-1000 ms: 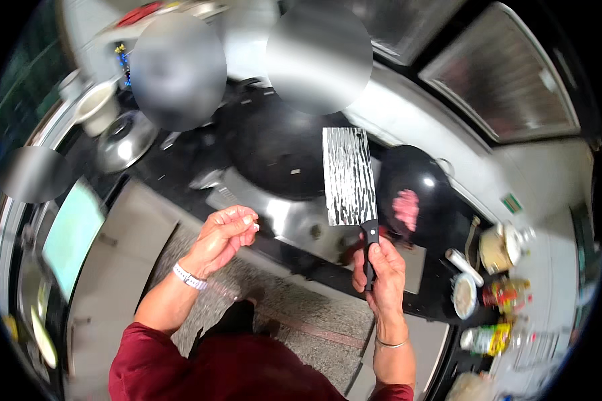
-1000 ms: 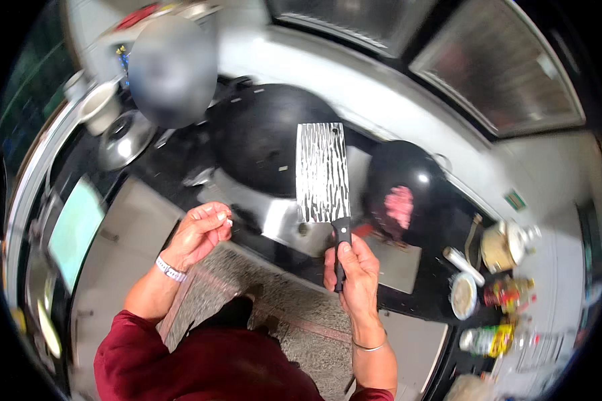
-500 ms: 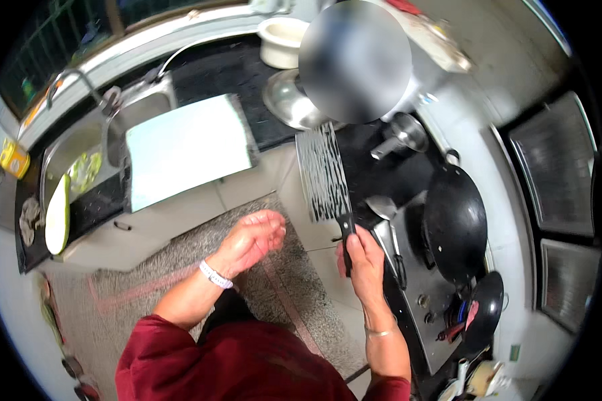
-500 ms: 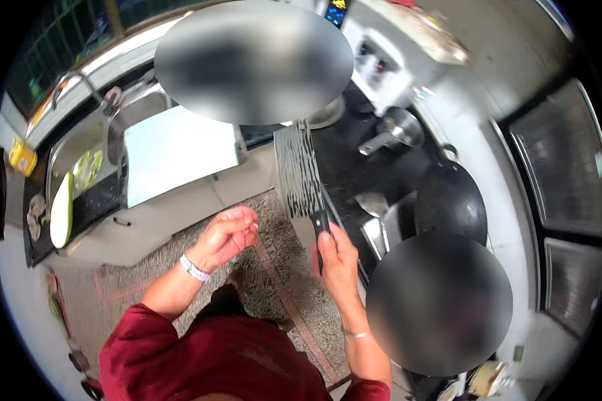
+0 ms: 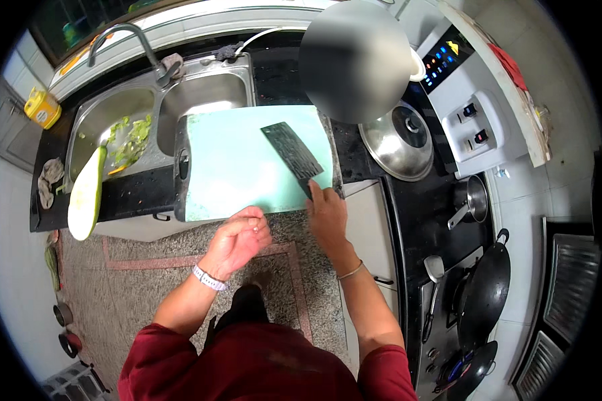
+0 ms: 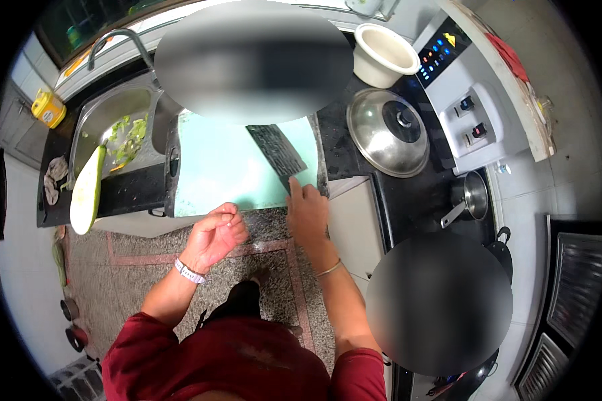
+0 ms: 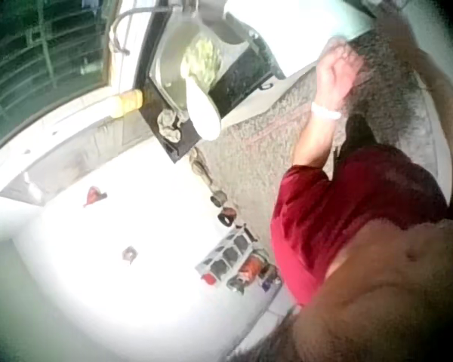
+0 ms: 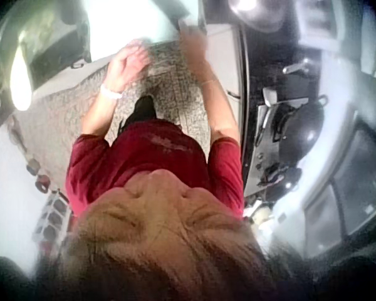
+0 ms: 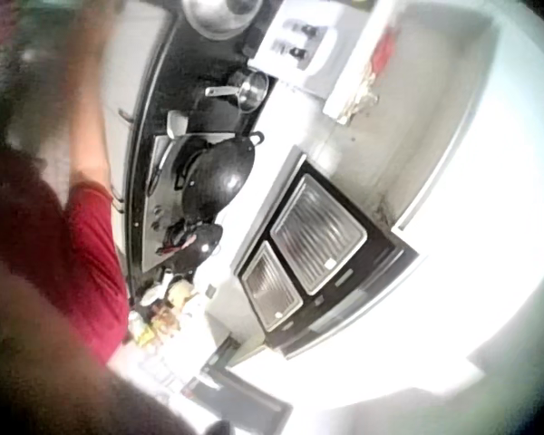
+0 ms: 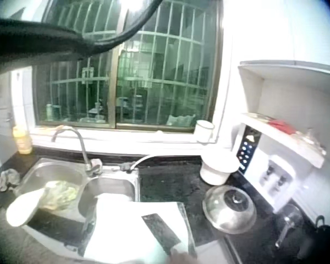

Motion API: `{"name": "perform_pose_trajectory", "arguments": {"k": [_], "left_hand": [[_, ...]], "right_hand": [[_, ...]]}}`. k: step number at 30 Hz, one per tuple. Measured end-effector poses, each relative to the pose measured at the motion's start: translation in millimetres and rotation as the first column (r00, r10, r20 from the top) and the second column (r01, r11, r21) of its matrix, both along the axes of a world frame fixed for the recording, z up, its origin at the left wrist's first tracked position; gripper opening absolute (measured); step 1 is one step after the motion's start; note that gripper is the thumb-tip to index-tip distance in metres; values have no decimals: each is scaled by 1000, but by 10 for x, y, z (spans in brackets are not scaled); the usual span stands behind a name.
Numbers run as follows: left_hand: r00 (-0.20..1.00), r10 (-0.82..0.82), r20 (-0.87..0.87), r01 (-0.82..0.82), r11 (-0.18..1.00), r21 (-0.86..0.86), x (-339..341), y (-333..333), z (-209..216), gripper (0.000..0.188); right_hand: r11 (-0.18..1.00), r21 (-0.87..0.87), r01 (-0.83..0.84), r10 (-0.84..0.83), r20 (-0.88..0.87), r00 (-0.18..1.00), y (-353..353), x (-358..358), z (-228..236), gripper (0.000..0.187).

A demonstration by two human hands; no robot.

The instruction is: The person peels a gourd with a peeler over a sink, then handles sliced meat on a cutting board with a cleaver, places the meat in a wok, and pours oil from a bottle.

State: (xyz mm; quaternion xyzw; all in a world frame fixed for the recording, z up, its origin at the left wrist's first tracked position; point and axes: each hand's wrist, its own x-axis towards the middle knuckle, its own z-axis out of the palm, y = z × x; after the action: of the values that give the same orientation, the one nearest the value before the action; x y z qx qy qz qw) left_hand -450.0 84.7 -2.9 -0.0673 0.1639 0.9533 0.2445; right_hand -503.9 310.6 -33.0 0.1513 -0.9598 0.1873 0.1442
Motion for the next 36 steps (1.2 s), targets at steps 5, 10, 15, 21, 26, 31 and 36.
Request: {"name": "perform_pose_trajectory", "arguments": {"k": [5, 10, 15, 21, 26, 31, 36], "left_hand": [[999, 31, 21, -25, 972, -235, -105, 17, 3, 17], [956, -89, -279, -112, 768, -630, -443, 313, 363, 21], [880, -167, -445, -195, 726, -660, -585, 863, 224, 22], [643, -636, -427, 88, 616, -783, 339, 2161, 284, 17], [362, -730, -580, 99, 649, -755, 1221, 3121, 745, 17], [85, -603, -793, 33, 797, -603, 2313, 4055, 1242, 17], [35, -428, -903, 71, 902, -425, 3370, 4927, 1692, 16]], "right_hand": [[998, 59, 16, -12, -73, 997, -134, -159, -167, 40], [944, -326, -46, -33, -232, 972, 198, 18, -215, 31], [973, -228, 38, 9, 201, 980, 605, 989, -90, 23], [924, -230, 305, -100, 625, 774, 1380, 2955, -10, 21], [673, -253, 695, -428, 632, 645, 1623, 4725, 244, 21], [427, -303, 852, -619, 589, 520, 1552, 6237, 518, 24], [255, -346, 903, -742, 529, 412, 1550, 7390, 861, 38]]}}
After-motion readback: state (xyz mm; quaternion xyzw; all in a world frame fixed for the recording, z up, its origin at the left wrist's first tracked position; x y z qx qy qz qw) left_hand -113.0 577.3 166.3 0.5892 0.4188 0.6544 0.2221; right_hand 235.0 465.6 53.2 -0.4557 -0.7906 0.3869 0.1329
